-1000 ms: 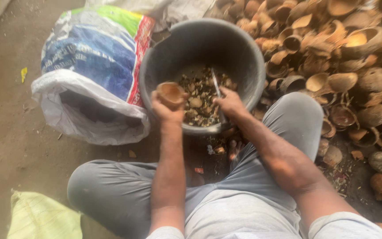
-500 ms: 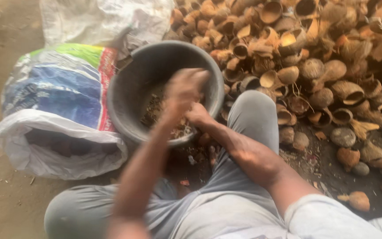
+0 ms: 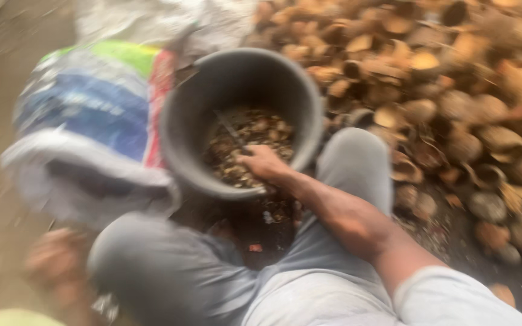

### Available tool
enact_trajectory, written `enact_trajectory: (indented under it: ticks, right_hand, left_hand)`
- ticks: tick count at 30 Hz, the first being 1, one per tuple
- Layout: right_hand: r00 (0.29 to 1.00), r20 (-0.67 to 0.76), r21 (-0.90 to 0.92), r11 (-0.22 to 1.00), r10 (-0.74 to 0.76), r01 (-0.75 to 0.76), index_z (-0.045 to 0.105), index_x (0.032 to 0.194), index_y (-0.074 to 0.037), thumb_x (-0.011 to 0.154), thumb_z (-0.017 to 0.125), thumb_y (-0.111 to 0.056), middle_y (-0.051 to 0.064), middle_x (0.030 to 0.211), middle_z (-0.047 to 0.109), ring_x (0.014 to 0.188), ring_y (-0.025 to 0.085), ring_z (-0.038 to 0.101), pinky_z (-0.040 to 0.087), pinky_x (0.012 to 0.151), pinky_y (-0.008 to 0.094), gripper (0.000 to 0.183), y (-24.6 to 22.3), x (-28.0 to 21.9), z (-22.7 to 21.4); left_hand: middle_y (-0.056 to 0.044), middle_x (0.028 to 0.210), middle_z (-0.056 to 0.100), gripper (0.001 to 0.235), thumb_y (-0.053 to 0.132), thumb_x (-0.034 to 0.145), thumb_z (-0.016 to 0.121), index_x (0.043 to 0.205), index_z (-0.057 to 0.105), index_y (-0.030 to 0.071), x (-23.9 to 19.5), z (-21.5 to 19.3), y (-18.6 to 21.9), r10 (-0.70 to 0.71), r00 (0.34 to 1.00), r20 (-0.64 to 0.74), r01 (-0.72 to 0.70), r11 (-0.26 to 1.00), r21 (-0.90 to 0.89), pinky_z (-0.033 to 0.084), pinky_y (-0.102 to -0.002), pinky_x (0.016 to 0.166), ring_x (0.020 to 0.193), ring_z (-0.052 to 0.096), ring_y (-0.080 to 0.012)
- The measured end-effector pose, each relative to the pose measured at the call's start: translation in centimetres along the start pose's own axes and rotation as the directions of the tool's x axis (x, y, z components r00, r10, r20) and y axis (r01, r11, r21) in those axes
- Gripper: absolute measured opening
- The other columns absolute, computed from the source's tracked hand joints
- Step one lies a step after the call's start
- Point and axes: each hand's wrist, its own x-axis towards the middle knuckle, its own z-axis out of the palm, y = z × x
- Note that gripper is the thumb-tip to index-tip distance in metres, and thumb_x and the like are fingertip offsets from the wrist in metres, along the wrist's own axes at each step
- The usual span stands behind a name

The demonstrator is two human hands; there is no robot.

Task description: The person sits on the ground and uses a knife to peel the husk off coconut halves. They hold the coconut in one hand and scrape the husk away with the knife, dropping the debris into a bucket. The person repeatedly picks up new coconut halves from a nearby sack and continues the peeling process.

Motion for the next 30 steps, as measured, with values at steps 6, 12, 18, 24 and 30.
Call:
enact_trajectory:
  ticks: [6,12,18,24,30]
  right_hand:
    - [0.988,-0.015,-0.143,0.978,0.155,-0.155,0.062,0.128,-0.013,0.093,0.063,-0.032,0.003,0.105,0.071,0.094,0.017,0.067,0.053,0.083,0.035,0.039,-1.0,-1.2,1.3]
    - [0.989,-0.031,0.007,0.990,0.142,-0.142,0.067,0.106,-0.001,0.099,0.063,-0.019,0.002,0.074,0.056,0.063,0.012,0.051,0.043,0.055,0.029,0.020,0.5,-0.7,1.4]
    - [0.940,-0.218,-0.015,0.963,0.261,-0.271,0.067,0.130,-0.002,0.098,0.060,-0.016,0.010,0.096,0.073,0.075,0.016,0.065,0.054,0.063,0.031,0.035,2.0,0.9,1.2]
    - [0.953,-0.198,-0.011,0.971,0.231,-0.238,0.069,0.128,0.002,0.094,0.064,-0.003,0.013,0.105,0.075,0.085,0.017,0.069,0.057,0.072,0.029,0.035,4.1,2.6,1.3]
    - [0.946,-0.186,-0.034,0.960,0.267,-0.278,0.073,0.125,0.000,0.098,0.059,-0.007,0.015,0.101,0.075,0.081,0.020,0.067,0.056,0.067,0.033,0.031,3.6,3.4,2.1]
  left_hand:
    - [-0.021,0.107,0.075,0.034,0.027,0.099,0.070,0.116,0.073,-0.002,-8.6,11.3,-11.3,-0.308,0.938,0.161,0.328,0.937,-0.122,0.059,-0.046,0.083,0.095,0.070,-0.0319]
    - [-0.022,0.107,0.076,0.037,0.030,0.096,0.068,0.110,0.076,-0.002,-5.8,19.1,-7.3,-0.203,0.979,0.017,0.204,0.975,-0.089,0.057,-0.045,0.091,0.100,0.072,-0.0328]
    - [-0.022,0.118,0.072,0.039,0.027,0.098,0.060,0.124,0.067,-0.002,9.1,19.0,-8.4,-0.137,0.991,-0.007,0.136,0.987,-0.087,0.054,-0.045,0.096,0.110,0.070,-0.0367]
    - [-0.022,0.129,0.064,0.047,0.031,0.101,0.059,0.133,0.059,-0.003,13.3,26.0,-12.0,-0.106,0.988,0.116,0.092,0.989,0.117,0.049,-0.045,0.101,0.119,0.062,-0.0369]
    - [-0.021,0.133,0.060,0.051,0.029,0.099,0.063,0.139,0.053,-0.003,5.1,24.8,-11.6,-0.247,0.958,-0.148,0.223,0.962,-0.159,0.049,-0.042,0.098,0.120,0.059,-0.0344]
